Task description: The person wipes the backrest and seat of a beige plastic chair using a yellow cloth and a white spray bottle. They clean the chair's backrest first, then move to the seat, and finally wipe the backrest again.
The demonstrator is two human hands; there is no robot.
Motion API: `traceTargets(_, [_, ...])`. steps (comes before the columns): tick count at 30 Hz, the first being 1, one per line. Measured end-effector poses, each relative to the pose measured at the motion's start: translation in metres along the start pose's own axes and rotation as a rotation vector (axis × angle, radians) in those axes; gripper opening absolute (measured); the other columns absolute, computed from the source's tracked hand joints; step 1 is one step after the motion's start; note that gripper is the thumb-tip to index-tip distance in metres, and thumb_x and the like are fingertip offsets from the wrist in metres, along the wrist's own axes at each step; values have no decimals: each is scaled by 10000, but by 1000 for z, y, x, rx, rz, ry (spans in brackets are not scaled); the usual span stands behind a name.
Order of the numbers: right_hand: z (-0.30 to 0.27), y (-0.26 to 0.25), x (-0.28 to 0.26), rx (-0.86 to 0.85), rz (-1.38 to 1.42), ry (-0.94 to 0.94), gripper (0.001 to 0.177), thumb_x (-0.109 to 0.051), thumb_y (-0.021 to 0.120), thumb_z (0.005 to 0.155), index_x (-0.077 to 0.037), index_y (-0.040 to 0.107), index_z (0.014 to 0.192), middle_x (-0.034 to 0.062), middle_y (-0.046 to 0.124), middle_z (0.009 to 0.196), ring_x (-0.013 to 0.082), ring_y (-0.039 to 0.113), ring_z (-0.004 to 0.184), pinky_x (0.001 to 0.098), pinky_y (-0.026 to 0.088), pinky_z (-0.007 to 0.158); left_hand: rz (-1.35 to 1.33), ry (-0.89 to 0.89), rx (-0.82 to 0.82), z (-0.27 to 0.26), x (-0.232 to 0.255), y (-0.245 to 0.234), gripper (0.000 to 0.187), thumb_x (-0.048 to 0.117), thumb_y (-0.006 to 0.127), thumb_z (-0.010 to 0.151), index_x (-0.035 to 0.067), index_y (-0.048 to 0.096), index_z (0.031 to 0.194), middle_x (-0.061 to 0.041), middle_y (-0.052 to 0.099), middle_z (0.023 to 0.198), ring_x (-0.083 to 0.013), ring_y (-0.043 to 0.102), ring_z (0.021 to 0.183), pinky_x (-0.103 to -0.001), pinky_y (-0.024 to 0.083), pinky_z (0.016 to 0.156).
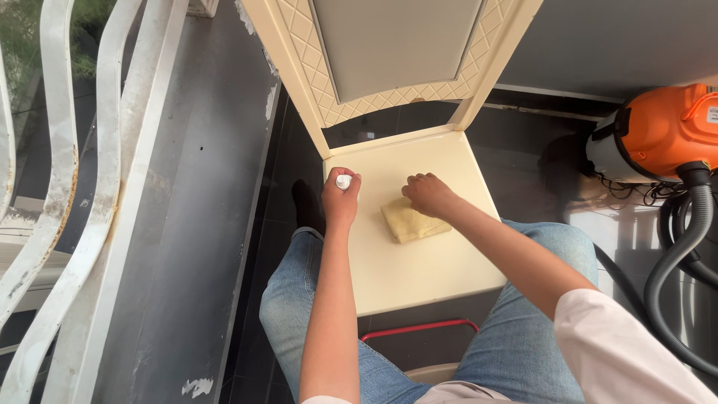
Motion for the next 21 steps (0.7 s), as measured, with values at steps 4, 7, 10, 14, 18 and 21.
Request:
traceTargets(4, [-8, -47, 16, 32, 101, 67, 308, -96, 672, 875, -97, 655, 1183, 100, 633, 1197, 266, 622, 1150, 413, 535, 973, -7, 13, -8, 9, 8, 2, 173, 221, 734, 891, 84, 638, 933, -43, 713, 817, -157, 680, 745, -323, 536, 710])
traceTargets(7, [-7, -52, 32, 129, -10, 83, 428, -59, 622, 890, -92, 551, 1311, 122, 580, 1320, 296, 557, 1258, 430, 469, 1058, -11, -3, -28, 10, 6, 1, 164, 220, 727, 901, 89, 634, 935, -37, 706, 811, -150, 670, 733, -316, 530, 695])
traceTargets(10, [19, -26, 37, 412, -95, -63, 608, -3, 574, 884, -95, 424, 1465, 168, 470, 1486, 348, 444, 1393, 460, 386, 1137, -3, -11, -40, 15, 5, 5, 163, 224, 725, 903, 95, 631, 935, -25, 706, 816, -145, 667, 735, -312, 525, 692])
traceTargets(14, [28, 42, 8, 326, -189, -21, 842, 21, 528, 850, -143, 233, 1621, 220, 282, 1633, 456, 263, 1495, 530, 273, 1191, -30, 2, -40, 13, 3, 4, 168, 229, 722, 905, 95, 628, 943, -36, 686, 800, -164, 653, 733, -325, 521, 693])
traceTargets(18, [-66, 100, -73, 325, -166, -48, 850, -13, 536, 842, -113, 192, 1613, 279, 206, 1636, 531, 210, 1494, 593, 248, 1195, 13, 23, -31, 7, 4, 3, 176, 236, 726, 888, 91, 632, 923, -26, 699, 825, -160, 670, 758, -321, 526, 714])
traceTargets(21, [-126, 96, -111, 167, -98, -176, 807, -8, 553, 785, -83, 339, 1559, 299, 344, 1556, 519, 330, 1417, 564, 316, 1117, 36, 2, -57, 12, 7, 3, 183, 247, 720, 892, 90, 631, 925, -34, 697, 815, -166, 665, 748, -326, 524, 712])
Point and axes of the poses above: each hand's wrist, its own z-axis towards the middle knuckle, its own y-axis out of the palm, x = y × z, the point moved 4 cm from there along z, towards the middle knuckle
